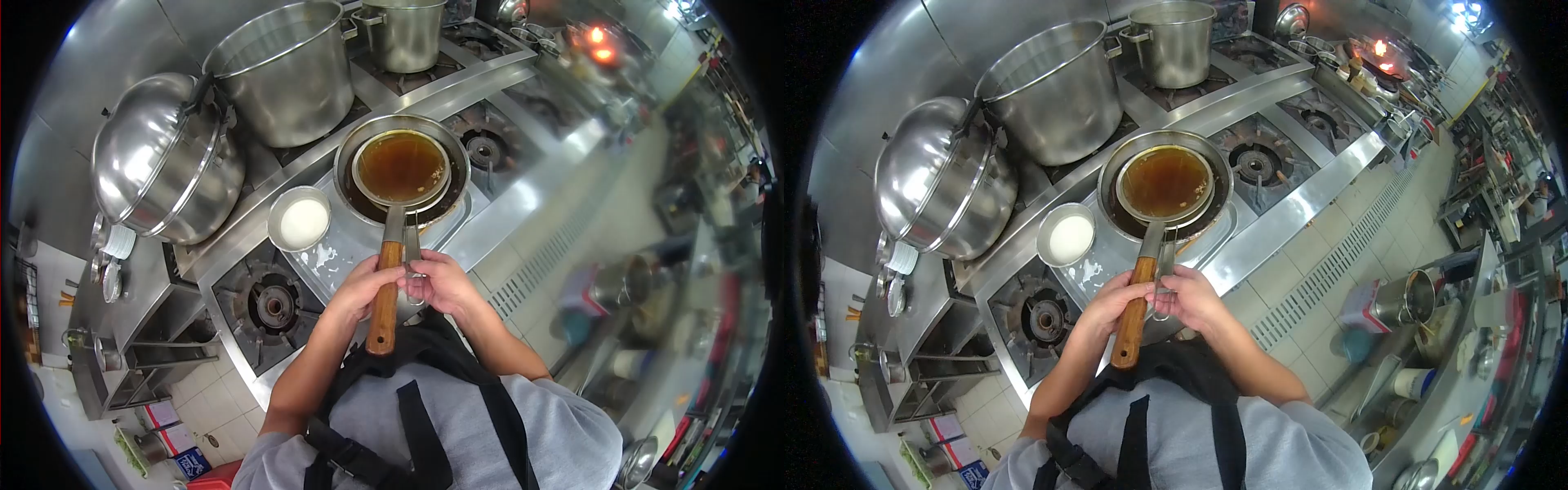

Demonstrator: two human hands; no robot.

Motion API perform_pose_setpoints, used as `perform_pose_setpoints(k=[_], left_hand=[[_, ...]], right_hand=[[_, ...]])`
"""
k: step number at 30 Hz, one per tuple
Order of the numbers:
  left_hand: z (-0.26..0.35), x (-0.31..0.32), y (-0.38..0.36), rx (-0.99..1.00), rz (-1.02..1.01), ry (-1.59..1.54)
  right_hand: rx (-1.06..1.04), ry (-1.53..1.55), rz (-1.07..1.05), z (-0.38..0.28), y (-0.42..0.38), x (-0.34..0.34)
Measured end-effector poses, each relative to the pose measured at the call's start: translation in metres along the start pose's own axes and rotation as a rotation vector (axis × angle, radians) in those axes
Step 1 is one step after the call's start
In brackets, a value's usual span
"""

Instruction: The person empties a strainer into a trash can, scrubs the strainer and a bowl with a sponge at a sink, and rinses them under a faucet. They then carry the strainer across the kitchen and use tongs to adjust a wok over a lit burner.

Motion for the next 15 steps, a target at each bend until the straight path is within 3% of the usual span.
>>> perform_pose_setpoints(k=[5,9,15], left_hand=[[0.023,0.009,-0.031,0.054,0.139,-0.056],[0.033,0.000,-0.047,0.084,0.105,-0.059],[0.042,-0.002,-0.063,0.117,0.054,-0.046]], right_hand=[[-0.056,0.097,0.145,-0.014,-0.019,0.005],[-0.076,0.102,0.100,-0.012,-0.015,-0.010],[-0.137,0.054,0.193,-0.009,-0.017,-0.029]])
Point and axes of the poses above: each hand's wrist, its own y-axis towards the middle knuckle, its own x-axis out of the palm, z = x × y, the point moved 3 cm from there along y, towards the middle knuckle, and after that the axes turned 6 degrees about -y, right-handed, at the moved point
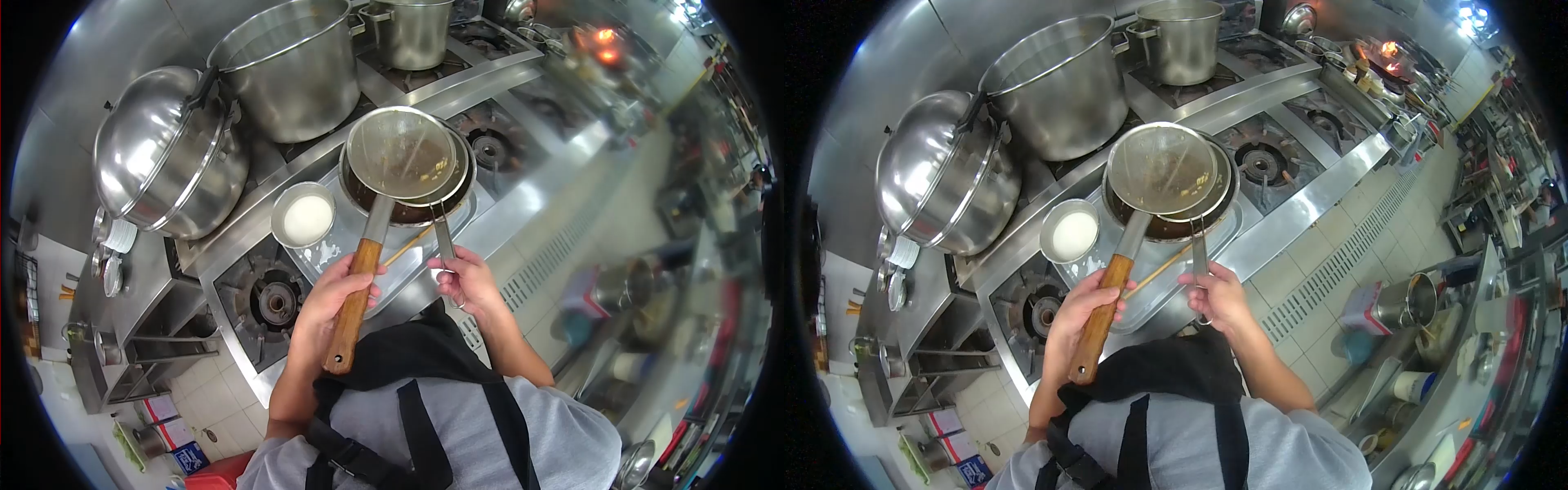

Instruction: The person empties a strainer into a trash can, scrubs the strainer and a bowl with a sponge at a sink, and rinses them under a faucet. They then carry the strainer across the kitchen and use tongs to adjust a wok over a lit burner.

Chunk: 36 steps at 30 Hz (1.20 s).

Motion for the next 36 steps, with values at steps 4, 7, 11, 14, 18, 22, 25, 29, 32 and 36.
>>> perform_pose_setpoints(k=[4,7,11,14,18,22,25,29,32,36], left_hand=[[0.017,0.004,-0.009,0.078,0.003,-0.002],[0.029,0.001,-0.015,0.114,-0.006,-0.027],[0.035,-0.006,-0.015,0.144,-0.020,-0.063],[0.035,-0.009,-0.015,0.157,-0.020,-0.071],[0.033,-0.013,-0.014,0.155,-0.004,-0.090],[0.031,-0.016,-0.013,0.152,-0.005,-0.100],[0.034,-0.016,-0.013,0.161,-0.019,-0.088],[0.042,-0.012,-0.015,0.168,-0.004,-0.062],[0.048,-0.013,-0.016,0.178,0.003,-0.073],[0.056,-0.016,-0.017,0.205,-0.024,-0.100]], right_hand=[[-0.055,-0.154,0.040,-0.007,-0.007,-0.008],[-0.100,-0.283,0.068,-0.012,-0.009,-0.014],[-0.158,-0.420,0.109,-0.027,-0.017,-0.014],[-0.239,-0.595,0.130,-0.039,-0.020,-0.017],[-0.320,-0.824,0.162,-0.056,-0.021,-0.027],[-0.334,-1.154,0.279,-0.068,-0.024,-0.025],[-0.427,-1.334,0.358,-0.069,-0.016,-0.031],[-0.488,-1.471,0.393,-0.089,-0.021,-0.027],[-0.547,-1.553,0.374,-0.107,-0.024,-0.028],[-0.550,-1.605,0.377,-0.115,-0.023,-0.025]])
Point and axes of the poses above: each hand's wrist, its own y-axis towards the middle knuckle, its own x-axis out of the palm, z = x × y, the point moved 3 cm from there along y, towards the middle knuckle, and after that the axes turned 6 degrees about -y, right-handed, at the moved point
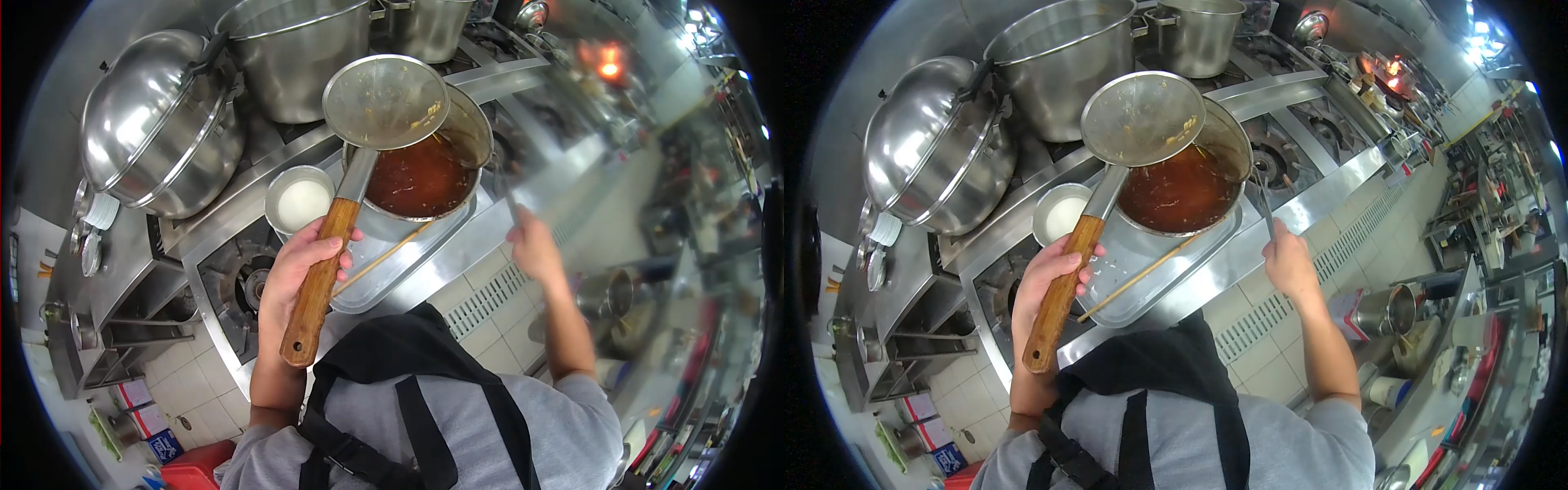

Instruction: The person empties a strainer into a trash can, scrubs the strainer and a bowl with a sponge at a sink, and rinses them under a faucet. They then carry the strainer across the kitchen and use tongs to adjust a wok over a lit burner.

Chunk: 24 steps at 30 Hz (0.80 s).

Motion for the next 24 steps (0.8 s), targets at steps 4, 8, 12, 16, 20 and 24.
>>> perform_pose_setpoints(k=[4,8,12,16,20,24], left_hand=[[0.005,0.000,-0.001,0.007,-0.006,-0.028],[0.005,-0.003,0.002,0.010,-0.033,-0.042],[0.004,-0.005,0.002,0.023,-0.062,-0.050],[0.004,-0.006,0.003,0.033,-0.055,-0.040],[0.003,-0.007,0.005,0.034,-0.055,-0.030],[0.002,-0.006,0.006,0.039,-0.044,-0.025]], right_hand=[[-0.022,-0.083,0.030,-0.011,0.006,-0.003],[-0.084,-0.184,0.080,0.003,0.014,0.009],[-0.122,-0.172,0.034,0.013,0.017,0.001],[-0.054,-0.014,-0.111,0.010,0.022,-0.009],[0.176,0.234,-0.327,0.011,0.026,-0.012],[0.235,0.351,-0.342,0.017,0.028,-0.007]])
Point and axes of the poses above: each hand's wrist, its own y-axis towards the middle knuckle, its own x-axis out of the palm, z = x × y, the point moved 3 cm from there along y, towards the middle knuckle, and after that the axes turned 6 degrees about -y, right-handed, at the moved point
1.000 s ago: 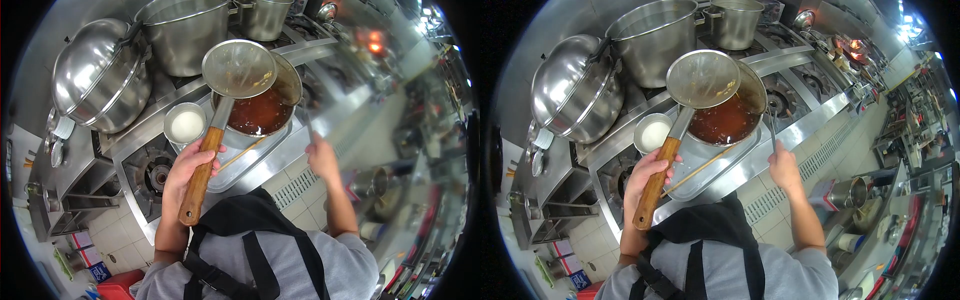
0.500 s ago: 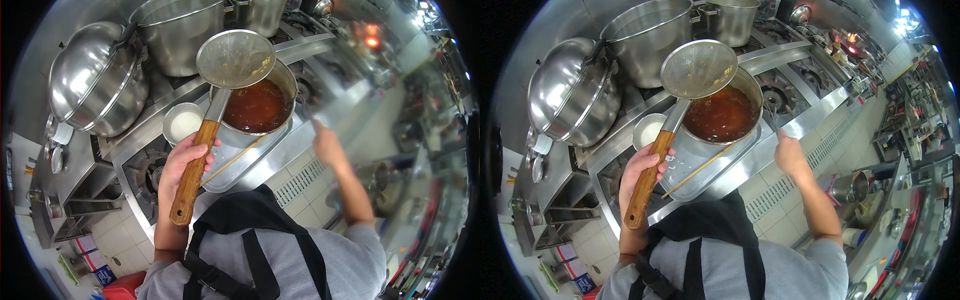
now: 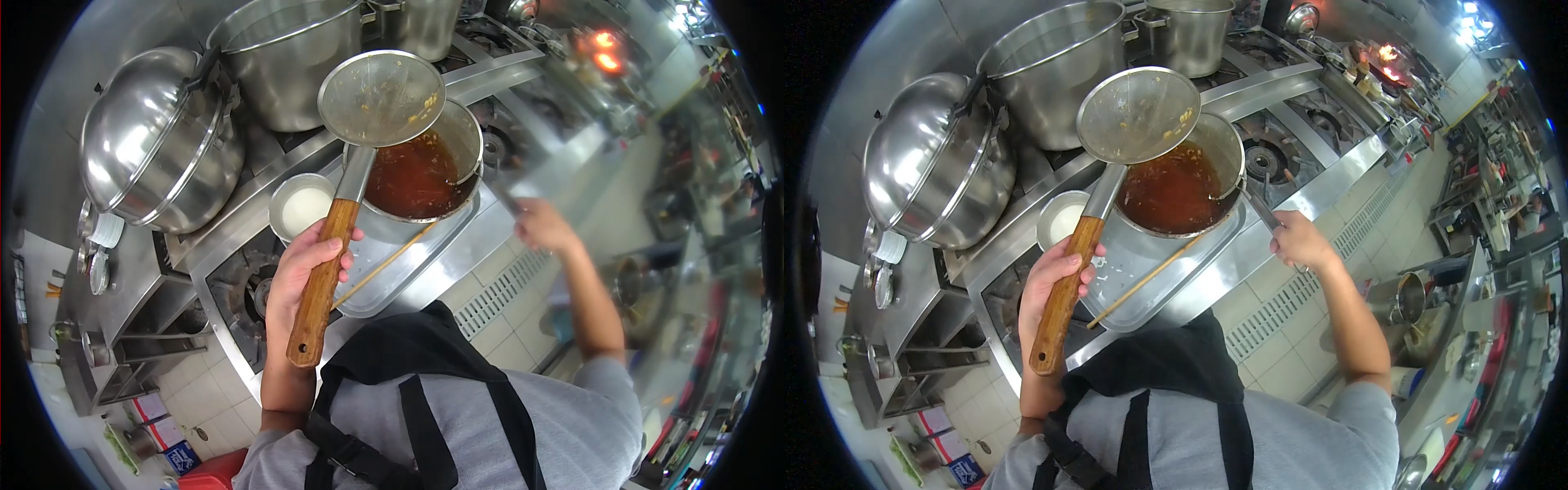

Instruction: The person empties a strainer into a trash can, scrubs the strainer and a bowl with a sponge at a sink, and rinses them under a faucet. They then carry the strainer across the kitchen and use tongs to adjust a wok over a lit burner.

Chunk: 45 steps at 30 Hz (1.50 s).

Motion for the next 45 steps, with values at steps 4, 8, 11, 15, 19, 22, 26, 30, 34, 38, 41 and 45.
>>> perform_pose_setpoints(k=[4,8,11,15,19,22,26,30,34,38,41,45], left_hand=[[-0.002,0.002,0.001,-0.002,0.030,0.003],[-0.004,0.001,0.003,-0.010,0.026,0.011],[-0.005,0.001,0.003,-0.016,0.029,0.014],[-0.009,-0.003,0.003,-0.029,0.031,0.018],[-0.009,-0.002,0.002,-0.051,0.064,0.038],[-0.010,-0.002,0.002,-0.061,0.072,0.050],[-0.011,-0.002,0.001,-0.065,0.067,0.065],[-0.011,-0.001,0.001,-0.069,0.078,0.085],[-0.010,0.003,-0.001,-0.061,0.091,0.109],[-0.011,0.001,-0.003,-0.057,0.068,0.114],[-0.012,0.002,-0.009,-0.049,0.082,0.116],[-0.007,0.005,-0.015,-0.025,0.087,0.132]], right_hand=[[0.053,0.090,-0.098,0.003,0.001,0.005],[0.121,0.154,-0.149,0.002,-0.001,0.010],[0.144,0.196,-0.218,0.013,0.006,0.016],[0.170,0.247,-0.251,0.012,0.002,0.019],[0.212,0.357,-0.271,0.003,-0.007,0.021],[0.225,0.439,-0.318,0.008,-0.005,0.026],[0.242,0.567,-0.385,0.008,-0.007,0.032],[0.225,0.742,-0.471,0.022,-0.002,0.045],[0.222,0.962,-0.452,0.029,-0.005,0.063],[0.187,1.056,-0.396,0.033,-0.010,0.080],[0.177,1.090,-0.398,0.041,-0.011,0.091],[0.166,1.116,-0.360,0.038,-0.016,0.098]])
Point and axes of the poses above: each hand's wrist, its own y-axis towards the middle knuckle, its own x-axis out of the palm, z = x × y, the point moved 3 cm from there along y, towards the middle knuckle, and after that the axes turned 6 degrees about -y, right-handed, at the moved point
